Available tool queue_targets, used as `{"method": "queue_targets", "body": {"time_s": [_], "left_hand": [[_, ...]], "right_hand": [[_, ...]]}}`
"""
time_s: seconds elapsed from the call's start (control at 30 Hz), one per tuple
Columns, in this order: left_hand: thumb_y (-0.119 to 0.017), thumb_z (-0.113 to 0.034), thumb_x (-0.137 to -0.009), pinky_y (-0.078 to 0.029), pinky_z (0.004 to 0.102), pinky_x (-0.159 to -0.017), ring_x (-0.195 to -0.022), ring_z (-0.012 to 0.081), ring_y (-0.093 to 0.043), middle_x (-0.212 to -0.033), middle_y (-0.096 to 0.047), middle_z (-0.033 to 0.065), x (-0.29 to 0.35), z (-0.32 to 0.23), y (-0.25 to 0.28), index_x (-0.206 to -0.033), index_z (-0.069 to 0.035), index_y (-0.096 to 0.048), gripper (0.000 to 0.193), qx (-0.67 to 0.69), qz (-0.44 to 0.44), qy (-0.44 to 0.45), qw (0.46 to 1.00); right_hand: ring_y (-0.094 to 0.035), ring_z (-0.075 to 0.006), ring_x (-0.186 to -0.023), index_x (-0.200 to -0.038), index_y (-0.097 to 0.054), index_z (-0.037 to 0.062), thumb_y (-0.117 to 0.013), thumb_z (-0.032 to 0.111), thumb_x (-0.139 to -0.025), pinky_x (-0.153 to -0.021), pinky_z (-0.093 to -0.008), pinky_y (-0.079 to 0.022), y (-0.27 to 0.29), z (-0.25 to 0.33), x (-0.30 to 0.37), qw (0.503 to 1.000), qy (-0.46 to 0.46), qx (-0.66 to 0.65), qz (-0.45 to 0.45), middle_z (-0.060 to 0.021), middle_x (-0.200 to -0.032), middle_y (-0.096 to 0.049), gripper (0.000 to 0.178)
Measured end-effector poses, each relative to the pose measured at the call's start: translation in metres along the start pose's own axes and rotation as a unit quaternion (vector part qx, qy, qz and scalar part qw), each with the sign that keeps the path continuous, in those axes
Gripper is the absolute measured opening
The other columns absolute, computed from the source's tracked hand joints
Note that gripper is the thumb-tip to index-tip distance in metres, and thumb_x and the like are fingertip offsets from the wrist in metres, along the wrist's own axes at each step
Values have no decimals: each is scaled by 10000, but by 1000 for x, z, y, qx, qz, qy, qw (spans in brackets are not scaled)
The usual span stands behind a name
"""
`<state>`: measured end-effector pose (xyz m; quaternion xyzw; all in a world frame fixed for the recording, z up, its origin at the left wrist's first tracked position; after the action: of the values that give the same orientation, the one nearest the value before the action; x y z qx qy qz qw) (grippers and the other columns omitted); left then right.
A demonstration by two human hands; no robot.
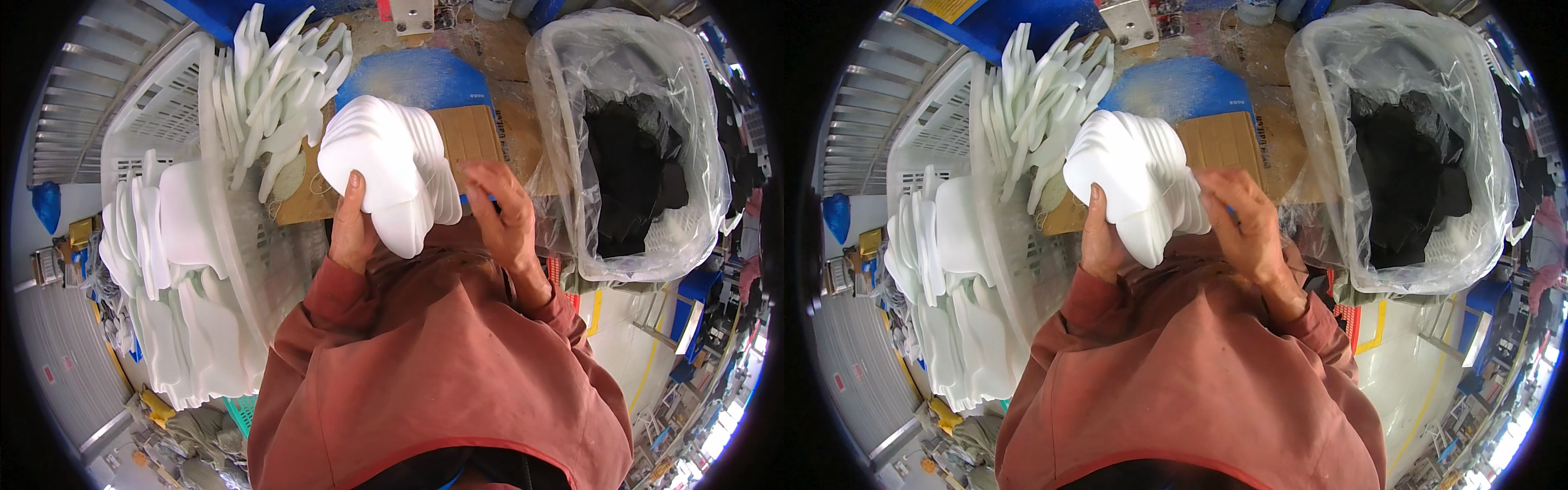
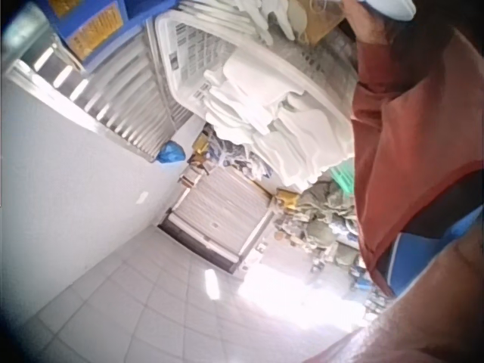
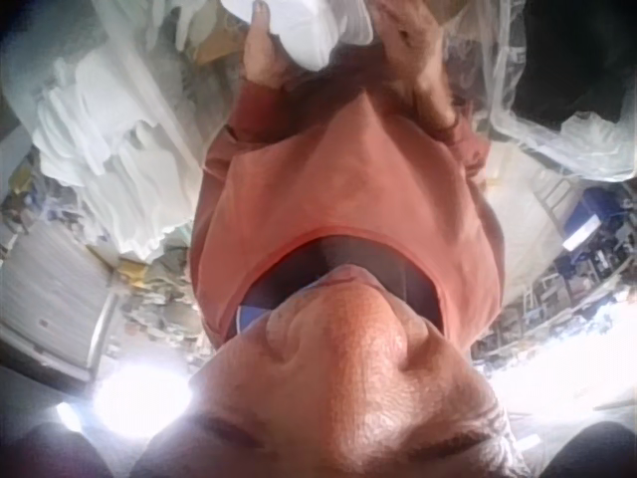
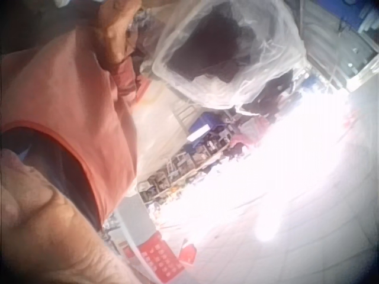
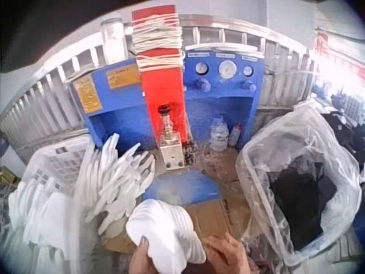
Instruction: The person repeatedly picks white foam insoles and black fabric shoe uppers, aligns them, and places the paired components into a red basket. They also move a white basket of insoles and a white basket of uppers to different locations on the floor.
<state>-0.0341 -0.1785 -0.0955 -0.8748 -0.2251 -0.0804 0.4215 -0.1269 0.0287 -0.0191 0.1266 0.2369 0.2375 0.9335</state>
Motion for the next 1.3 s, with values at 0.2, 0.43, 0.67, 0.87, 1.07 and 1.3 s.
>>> {"method": "queue_targets", "body": {"time_s": [0.2, 0.43, 0.67, 0.87, 1.07, 1.3], "left_hand": [[-618, -439, -1007, -476, 431, -1071, -1238, 277, -594, -1380, -574, 151, 6, -8, -6, -1495, 2, -388, 697, 3, 11, 19, 1000], [-614, -407, -999, -523, 461, -1016, -1210, 303, -615, -1368, -575, 178, 25, -25, 2, -1488, 24, -379, 693, -53, -3, -28, 998], [-558, -439, -1028, -493, 483, -1067, -1273, 329, -577, -1420, -550, 176, 28, -29, -7, -1516, -6, -365, 681, 64, 15, -1, 998], [-505, -541, -1039, -431, 465, -1130, -1342, 311, -510, -1498, -491, 134, 32, -44, -24, -1560, -65, -334, 725, 101, 32, 0, 994], [-530, -534, -1031, -438, 470, -1123, -1331, 313, -513, -1494, -490, 131, 29, -47, -29, -1557, -79, -344, 720, 154, 22, -17, 988], [-563, -538, -1013, -430, 487, -1130, -1343, 321, -504, -1489, -496, 131, 17, -47, -22, -1554, -79, -346, 742, 202, 16, -15, 979]], "right_hand": [[-689, -290, -981, -1202, -663, 43, -670, -35, -899, -807, -341, -571, -21, 17, -8, 996, 25, 13, 80, -136, -1179, -660, 313], [-670, -276, -886, -1044, -704, 51, -729, -4, -866, -735, -343, -545, -19, 11, -7, 992, 16, 2, 125, -102, -1009, -662, 188], [-671, -258, -864, -975, -710, 48, -750, 30, -866, -723, -345, -540, -8, 5, -12, 985, 58, 24, 161, -91, -991, -666, 117], [-680, -313, -880, -1000, -683, 50, -747, 50, -876, -756, -361, -556, -4, -2, -15, 986, 34, 9, 160, -103, -1002, -685, 139], [-620, -138, -861, -988, -665, 22, -682, 49, -949, -745, -290, -500, -17, -16, -10, 957, -124, -108, 240, -55, -943, -651, 50], [-587, -93, -893, -1034, -666, 13, -659, 59, -985, -800, -270, -484, -23, -19, -3, 945, -164, -141, 247, -23, -970, -637, 66]]}}
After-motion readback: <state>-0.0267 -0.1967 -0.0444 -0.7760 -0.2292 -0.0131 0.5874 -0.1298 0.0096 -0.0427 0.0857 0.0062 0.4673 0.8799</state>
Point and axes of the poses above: each hand's wrist, its own x-axis away from the middle knuckle, its own y-axis out of the back of the hand, z = x × y, the point moved 2 cm from there along -x, towards the middle knuckle
